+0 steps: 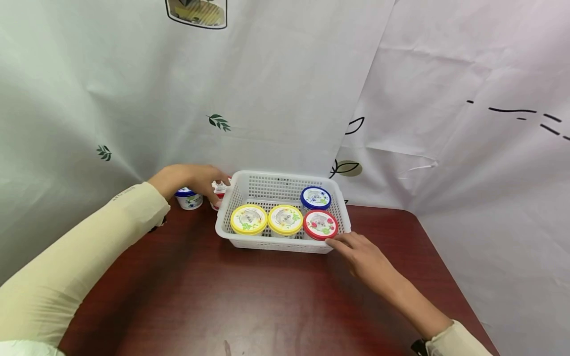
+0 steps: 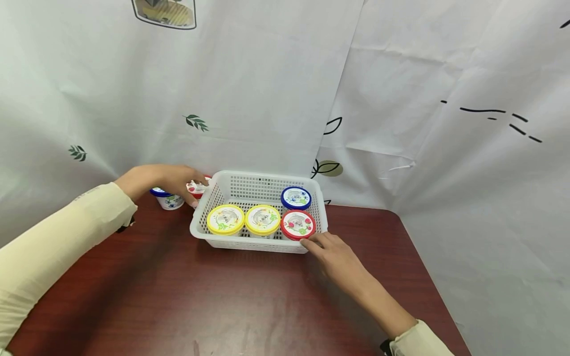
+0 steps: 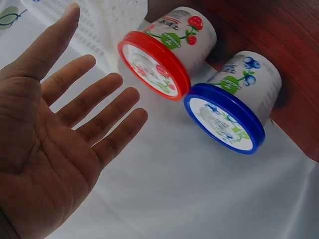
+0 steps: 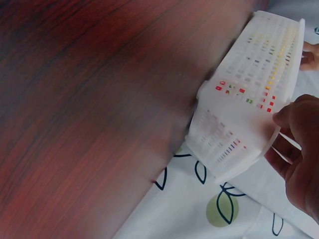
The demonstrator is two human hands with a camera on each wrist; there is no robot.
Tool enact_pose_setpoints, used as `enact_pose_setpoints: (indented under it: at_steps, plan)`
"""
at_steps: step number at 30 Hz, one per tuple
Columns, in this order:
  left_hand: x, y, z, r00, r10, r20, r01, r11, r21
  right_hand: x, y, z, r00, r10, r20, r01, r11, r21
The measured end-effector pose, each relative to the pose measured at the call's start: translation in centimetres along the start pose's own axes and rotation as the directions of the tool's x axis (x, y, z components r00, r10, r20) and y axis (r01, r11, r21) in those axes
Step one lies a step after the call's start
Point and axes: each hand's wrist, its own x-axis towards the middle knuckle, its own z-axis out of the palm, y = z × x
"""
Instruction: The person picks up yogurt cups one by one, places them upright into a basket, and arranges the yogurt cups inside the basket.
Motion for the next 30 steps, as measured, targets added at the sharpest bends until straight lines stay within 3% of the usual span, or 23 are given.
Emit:
enact_pose_setpoints:
  at_steps: [11, 30]
  plan:
    - [0.0, -2.2, 0.6, 0.999, -0.044, -0.016, 0.045, 0.998, 0.041, -0.2, 0.2, 0.3, 0.999, -0.029, -0.039, 0.029, 1.0, 0.005]
    - [-0.6, -5.8, 1.8, 0.987, -0.141, -0.083, 0.143, 0.989, 0.026, 0.0, 0.1, 0.1, 0.999, -0.021, -0.025, 0.021, 1.0, 0.003]
